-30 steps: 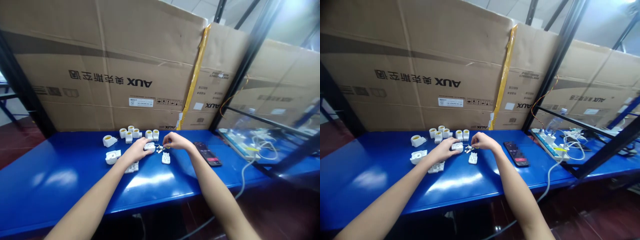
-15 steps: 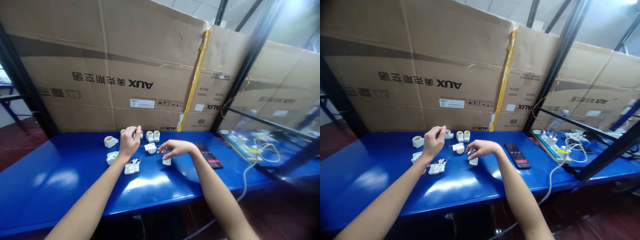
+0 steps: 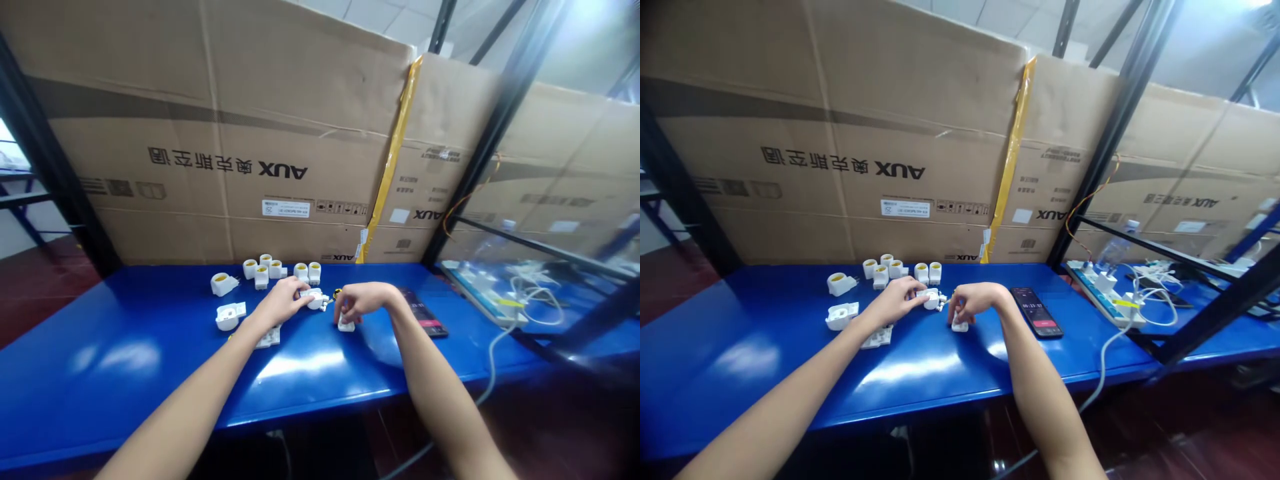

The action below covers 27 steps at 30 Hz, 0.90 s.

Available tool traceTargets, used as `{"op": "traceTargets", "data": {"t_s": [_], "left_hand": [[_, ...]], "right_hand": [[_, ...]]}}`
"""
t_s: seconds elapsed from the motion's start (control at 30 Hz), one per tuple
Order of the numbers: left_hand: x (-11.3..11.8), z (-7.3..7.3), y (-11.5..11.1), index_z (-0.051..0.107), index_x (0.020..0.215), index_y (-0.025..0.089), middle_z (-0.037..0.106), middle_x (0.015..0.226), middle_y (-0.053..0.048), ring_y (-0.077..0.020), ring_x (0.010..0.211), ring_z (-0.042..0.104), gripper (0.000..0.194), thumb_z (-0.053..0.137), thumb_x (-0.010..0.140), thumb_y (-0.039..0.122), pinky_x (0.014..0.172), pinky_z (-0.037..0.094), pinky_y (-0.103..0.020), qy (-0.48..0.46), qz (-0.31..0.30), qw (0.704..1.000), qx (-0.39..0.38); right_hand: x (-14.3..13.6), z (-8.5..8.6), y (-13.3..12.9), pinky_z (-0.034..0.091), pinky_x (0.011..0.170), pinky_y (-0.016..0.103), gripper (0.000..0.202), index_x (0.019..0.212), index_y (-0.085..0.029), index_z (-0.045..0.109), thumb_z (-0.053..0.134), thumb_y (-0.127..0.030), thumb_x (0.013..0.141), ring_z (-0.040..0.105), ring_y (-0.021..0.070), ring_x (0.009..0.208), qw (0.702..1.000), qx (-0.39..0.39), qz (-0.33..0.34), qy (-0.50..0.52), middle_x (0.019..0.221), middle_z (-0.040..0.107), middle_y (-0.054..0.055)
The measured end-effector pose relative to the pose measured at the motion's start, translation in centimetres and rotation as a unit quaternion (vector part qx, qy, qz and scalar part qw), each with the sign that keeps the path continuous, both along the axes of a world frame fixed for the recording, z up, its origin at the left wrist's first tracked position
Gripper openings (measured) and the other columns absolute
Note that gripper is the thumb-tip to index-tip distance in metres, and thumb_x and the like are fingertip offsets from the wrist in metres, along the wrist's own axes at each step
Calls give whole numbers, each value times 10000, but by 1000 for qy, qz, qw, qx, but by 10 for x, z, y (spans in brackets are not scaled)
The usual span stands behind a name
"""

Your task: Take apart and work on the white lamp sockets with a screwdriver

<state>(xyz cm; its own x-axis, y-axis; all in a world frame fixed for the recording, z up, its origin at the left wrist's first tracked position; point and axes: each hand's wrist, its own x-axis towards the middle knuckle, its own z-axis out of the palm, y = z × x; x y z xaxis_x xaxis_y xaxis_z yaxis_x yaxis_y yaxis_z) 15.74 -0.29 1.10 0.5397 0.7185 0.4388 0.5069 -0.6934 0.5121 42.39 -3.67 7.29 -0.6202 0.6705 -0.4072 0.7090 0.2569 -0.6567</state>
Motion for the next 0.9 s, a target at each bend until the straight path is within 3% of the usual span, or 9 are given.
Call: {"op": "traceTargets", "data": {"t_s": [0.17, 0.27, 0.37, 0.47, 0.53, 0.6, 0.7, 0.77, 0.9], "left_hand": [[5, 8, -6, 803, 1041, 196, 785, 912, -70, -235, 755, 695, 282, 732, 973, 461, 735, 533, -375, -52, 23, 998, 14], [-11, 34, -8, 800, 984, 182, 798, 960, -88, -222, 795, 681, 320, 601, 1050, 423, 800, 522, -378, -103, 78, 990, 54], [-39, 71, -11, 801, 890, 176, 756, 767, -45, -186, 669, 626, 394, 581, 1054, 458, 695, 467, -334, -186, 178, 963, 78], [-64, 102, -14, 801, 782, 169, 666, 615, -22, -162, 593, 560, 429, 580, 1038, 433, 630, 397, -317, -72, 140, 987, 42], [-77, 110, -13, 828, 813, 162, 687, 654, -34, -160, 610, 562, 377, 630, 997, 425, 618, 388, -308, 9, 101, 994, 29], [-89, 107, -8, 856, 884, 157, 743, 759, -58, -170, 668, 600, 293, 704, 929, 404, 629, 412, -295, 39, 80, 996, 28], [-107, 90, 4, 870, 936, 155, 808, 899, -80, -180, 734, 649, 320, 727, 906, 439, 678, 472, -280, -3, 48, 998, -36], [-121, 79, 12, 873, 953, 155, 831, 910, -73, -190, 772, 676, 374, 717, 917, 494, 727, 500, -281, -29, 24, 994, -99], [-142, 65, 20, 875, 897, 163, 807, 831, -52, -183, 729, 651, 362, 742, 891, 500, 651, 458, -270, 55, -47, 983, -170]], "right_hand": [[9, 10, -1, 468, 591, 250, 283, 982, -165, 906, 854, -396, 826, 629, 148, 619, 997, 81, -5, 17, 823, 819, 48], [0, 8, 1, 437, 615, 258, 352, 929, -160, 870, 778, -500, 927, 605, 155, 674, 976, 192, -42, 97, 801, 782, 39], [-26, -1, -4, 375, 569, 266, 421, 913, -155, 817, 721, -558, 988, 516, 134, 606, 955, 229, -69, 173, 692, 670, 6], [-60, -14, -12, 385, 582, 265, 353, 987, -162, 796, 703, -499, 1028, 504, 134, 605, 940, 252, -61, 220, 675, 609, -10], [-82, -23, -16, 466, 667, 282, 222, 1062, -178, 803, 674, -359, 1056, 589, 161, 709, 931, 303, -20, 203, 816, 680, 28], [-100, -29, -16, 542, 804, 322, 234, 1193, -198, 799, 615, -185, 1050, 678, 201, 901, 925, 348, 35, 147, 1062, 741, 87], [-120, -32, -10, 580, 934, 357, 461, 1329, -212, 772, 552, -8, 980, 711, 238, 1106, 928, 358, 92, 50, 1284, 732, 122], [-128, -31, -4, 588, 940, 340, 497, 1312, -218, 784, 547, 31, 953, 725, 233, 1108, 935, 337, 107, 18, 1283, 744, 108], [-133, -29, 5, 582, 963, 312, 504, 1253, -217, 800, 529, 63, 934, 736, 219, 1098, 945, 304, 118, 25, 1241, 767, 81]]}}
